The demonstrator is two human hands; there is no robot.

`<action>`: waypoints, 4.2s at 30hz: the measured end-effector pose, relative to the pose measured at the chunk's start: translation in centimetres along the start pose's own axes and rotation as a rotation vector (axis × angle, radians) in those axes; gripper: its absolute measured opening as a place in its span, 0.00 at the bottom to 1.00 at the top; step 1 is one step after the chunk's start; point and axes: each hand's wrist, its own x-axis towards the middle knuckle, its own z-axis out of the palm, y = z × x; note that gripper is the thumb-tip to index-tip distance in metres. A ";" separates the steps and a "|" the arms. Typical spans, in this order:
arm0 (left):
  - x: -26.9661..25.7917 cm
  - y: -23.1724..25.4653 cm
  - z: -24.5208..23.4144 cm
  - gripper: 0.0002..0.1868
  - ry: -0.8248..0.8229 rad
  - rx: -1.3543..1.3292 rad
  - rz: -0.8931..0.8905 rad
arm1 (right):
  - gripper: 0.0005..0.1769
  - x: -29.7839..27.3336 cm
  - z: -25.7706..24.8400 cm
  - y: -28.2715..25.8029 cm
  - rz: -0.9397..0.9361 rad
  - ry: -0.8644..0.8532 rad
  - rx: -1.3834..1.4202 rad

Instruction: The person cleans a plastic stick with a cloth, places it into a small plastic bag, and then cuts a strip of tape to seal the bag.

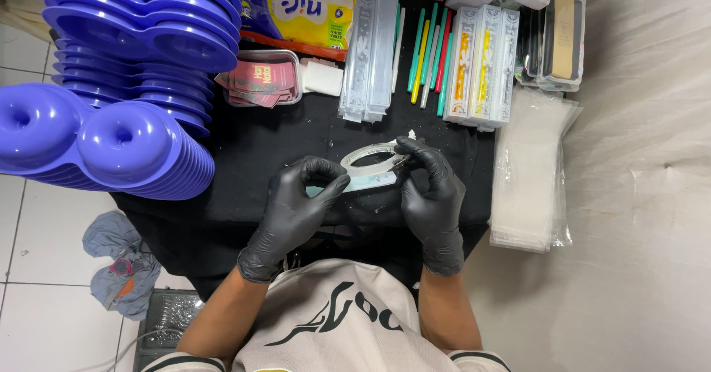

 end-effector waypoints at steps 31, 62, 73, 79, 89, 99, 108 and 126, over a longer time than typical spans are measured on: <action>1.4 -1.6 1.1 0.12 -0.005 -0.278 -0.357 | 0.28 -9.4 1.7 3.2 0.910 -0.548 1.246; 1.6 -2.3 0.9 0.14 -0.053 -0.326 -0.430 | 0.13 -6.1 1.8 1.1 0.870 -0.497 1.103; 1.4 -2.2 0.9 0.14 -0.045 -0.309 -0.418 | 0.12 -6.7 2.1 1.4 0.886 -0.469 1.113; 1.4 -1.8 0.9 0.13 -0.048 -0.296 -0.402 | 0.12 -7.2 2.2 1.9 0.882 -0.463 1.114; 1.4 -2.5 1.0 0.13 -0.036 -0.386 -0.493 | 0.14 -7.0 2.1 2.1 0.897 -0.473 1.130; 1.2 -1.9 1.1 0.11 -0.066 -0.390 -0.344 | 0.34 -6.3 -3.4 1.9 0.689 -0.274 0.877; 0.7 -2.9 1.9 0.13 -0.081 -0.437 -0.309 | 0.30 -2.2 -3.9 0.6 0.290 0.009 0.025; -0.3 -3.4 -1.6 0.10 -0.011 -0.462 -0.185 | 0.26 0.1 2.2 2.6 0.443 0.076 0.259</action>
